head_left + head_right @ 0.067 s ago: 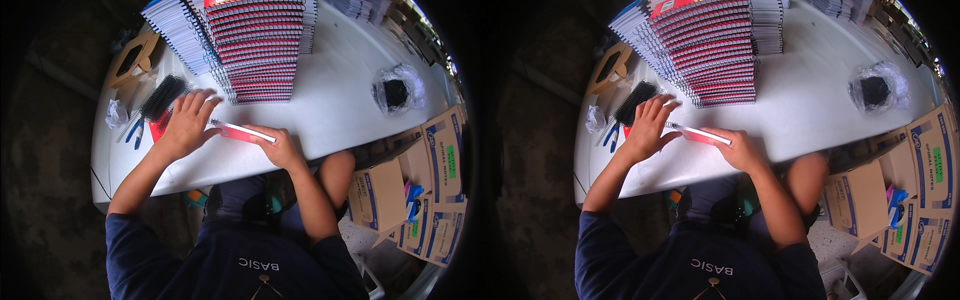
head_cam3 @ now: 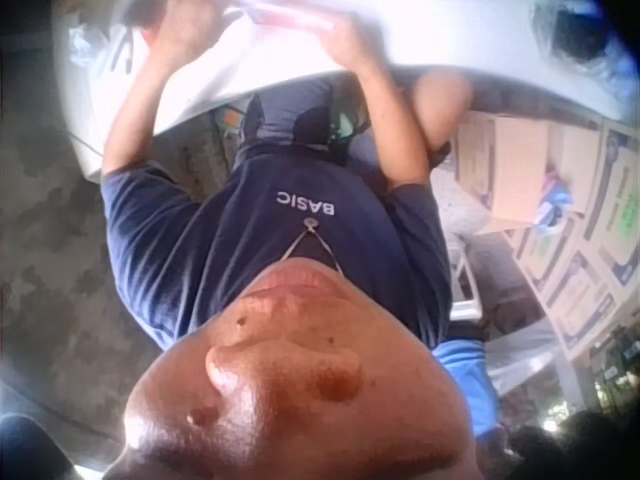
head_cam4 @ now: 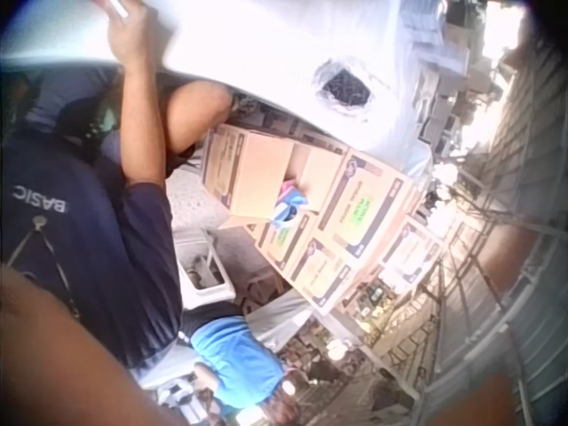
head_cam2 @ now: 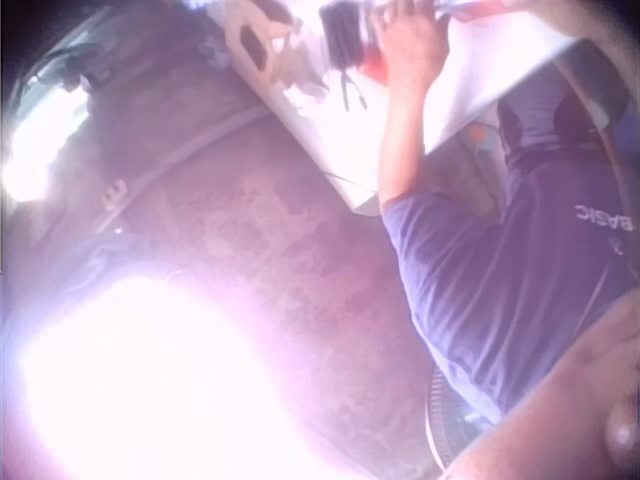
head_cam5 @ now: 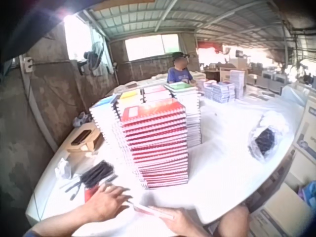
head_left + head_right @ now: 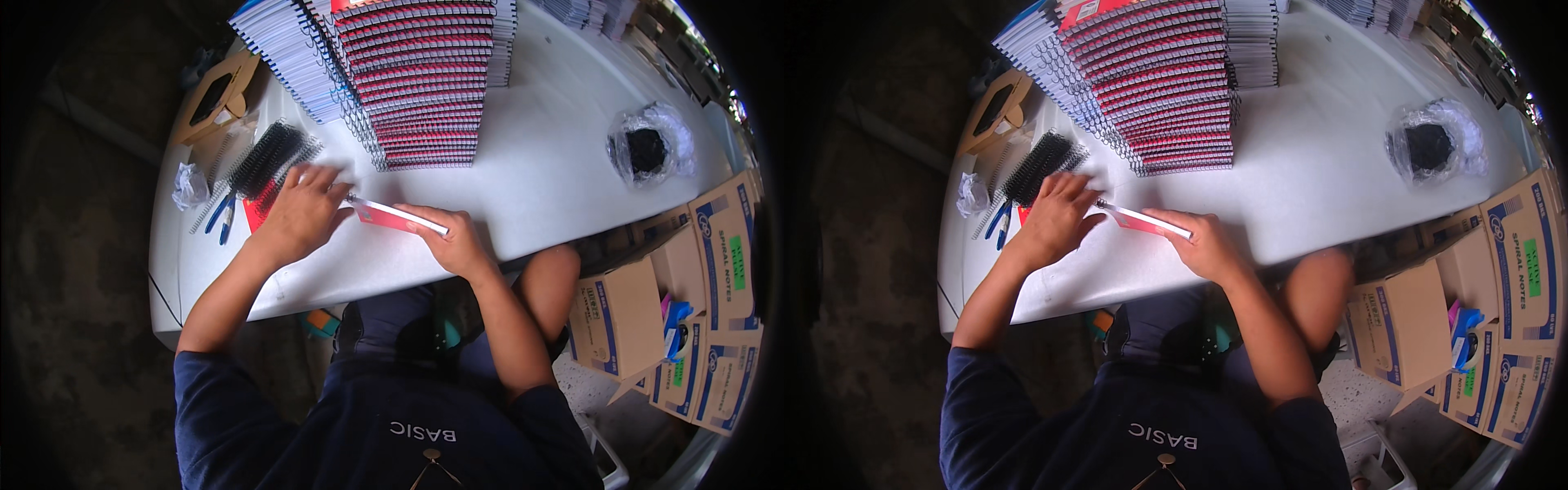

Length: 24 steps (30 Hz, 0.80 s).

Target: The person stacks spiral-bound notebooks, aligns the covers and pages by hand, and uses a pair of side-cutting pliers to trim the excess spiral wire on the edge of the stack.

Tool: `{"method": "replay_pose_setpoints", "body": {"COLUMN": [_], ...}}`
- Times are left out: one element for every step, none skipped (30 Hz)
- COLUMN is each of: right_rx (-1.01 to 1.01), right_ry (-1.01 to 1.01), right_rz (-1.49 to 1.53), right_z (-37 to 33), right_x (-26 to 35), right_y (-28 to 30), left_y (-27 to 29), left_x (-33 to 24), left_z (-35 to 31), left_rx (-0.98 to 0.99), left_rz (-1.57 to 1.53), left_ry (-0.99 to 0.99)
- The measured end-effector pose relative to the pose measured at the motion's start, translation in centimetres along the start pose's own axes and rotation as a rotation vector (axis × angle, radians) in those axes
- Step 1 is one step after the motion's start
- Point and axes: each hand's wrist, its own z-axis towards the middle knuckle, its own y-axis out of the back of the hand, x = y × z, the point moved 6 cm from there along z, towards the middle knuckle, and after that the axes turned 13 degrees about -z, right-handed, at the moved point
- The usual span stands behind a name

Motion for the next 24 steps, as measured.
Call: {"method": "replay_pose_setpoints", "body": {"right_rx": [-0.005, -0.009, -0.015, -0.020, -0.026, -0.022, -0.018, -0.015, -0.028, -0.042, -0.058, -0.079, -0.079, -0.078, -0.072, -0.076, -0.081, -0.087, -0.086, -0.081, -0.082, -0.091, -0.100, -0.107], "right_ry": [0.025, 0.050, 0.060, 0.070, 0.080, 0.073, 0.066, 0.058, 0.061, 0.063, 0.065, 0.078, 0.086, 0.093, 0.089, 0.077, 0.067, 0.121, 0.163, 0.206, 0.257, 0.262, 0.266, 0.284], "right_rz": [-0.008, -0.017, -0.031, -0.044, -0.058, -0.044, -0.031, -0.018, -0.042, -0.067, -0.092, -0.054, -0.022, 0.010, 0.017, 0.015, 0.018, -0.009, -0.037, -0.066, -0.095, -0.092, -0.090, -0.097], "right_z": [0.0, -0.1, -0.1, -0.2, -0.3, -0.3, -0.3, -0.3, -0.5, -0.7, -1.0, -1.1, -0.9, -0.8, -1.1, -1.6, -1.8, -1.7, -1.9, -2.2, -2.2, -2.4, -2.8, -2.9], "right_x": [0.2, 0.4, 0.4, 0.4, 0.5, 0.5, 0.5, 0.5, 0.6, 0.7, 0.8, 1.1, 1.8, 2.3, 2.2, 1.6, 1.3, 1.7, 2.0, 2.4, 2.6, 2.7, 2.9, 2.9], "right_y": [0.0, -0.1, -0.1, -0.2, -0.1, -0.3, -0.3, -0.3, -0.3, -0.2, -0.1, -0.2, -1.0, -1.8, -2.2, -2.1, -2.2, -2.3, -2.5, -2.9, -3.1, -3.4, -3.8, -3.8], "left_y": [-1.1, -0.8, -0.3, -0.1, -0.3, -0.4, -0.4, -0.5, -0.3, -0.1, 0.1, 0.0, -0.4, -1.3, -6.3, -8.3, -8.5, -8.7, -7.3, -3.8, -3.8, -4.0, -4.3, -4.5], "left_x": [1.0, 0.9, 0.4, 0.2, 0.2, 0.3, 0.2, 0.3, -0.1, -0.5, -0.8, -1.2, -1.3, -1.3, -1.7, -4.1, -5.3, -5.9, -3.9, -2.3, -1.8, -1.7, -1.7, -1.6], "left_z": [-0.2, 0.0, 0.5, 0.7, 0.6, 0.3, 0.1, 0.0, 0.4, 0.7, 0.3, 0.0, -1.4, -3.5, -7.1, -9.4, -10.3, -11.1, -9.8, -8.0, -7.6, -7.2, -6.8, -6.2], "left_rx": [0.274, 0.267, 0.258, 0.249, 0.224, 0.203, 0.182, 0.171, 0.157, 0.143, 0.041, -0.081, -0.208, -0.335, -0.134, -0.009, 0.041, 0.098, 0.067, -0.406, -0.401, -0.397, -0.392, -0.404], "left_rz": [-0.210, -0.182, -0.155, -0.128, -0.155, -0.178, -0.201, -0.160, -0.117, -0.075, -0.034, 0.008, 0.040, 0.073, -0.009, -0.176, -0.114, -0.057, -0.059, 0.068, 0.017, -0.034, -0.086, -0.133], "left_ry": [0.150, 0.184, 0.216, 0.249, 0.186, 0.126, 0.065, 0.094, 0.119, 0.143, 0.101, 0.117, 0.151, 0.185, 0.211, 0.195, 0.103, 0.013, 0.197, 0.042, 0.099, 0.155, 0.211, 0.263]}}
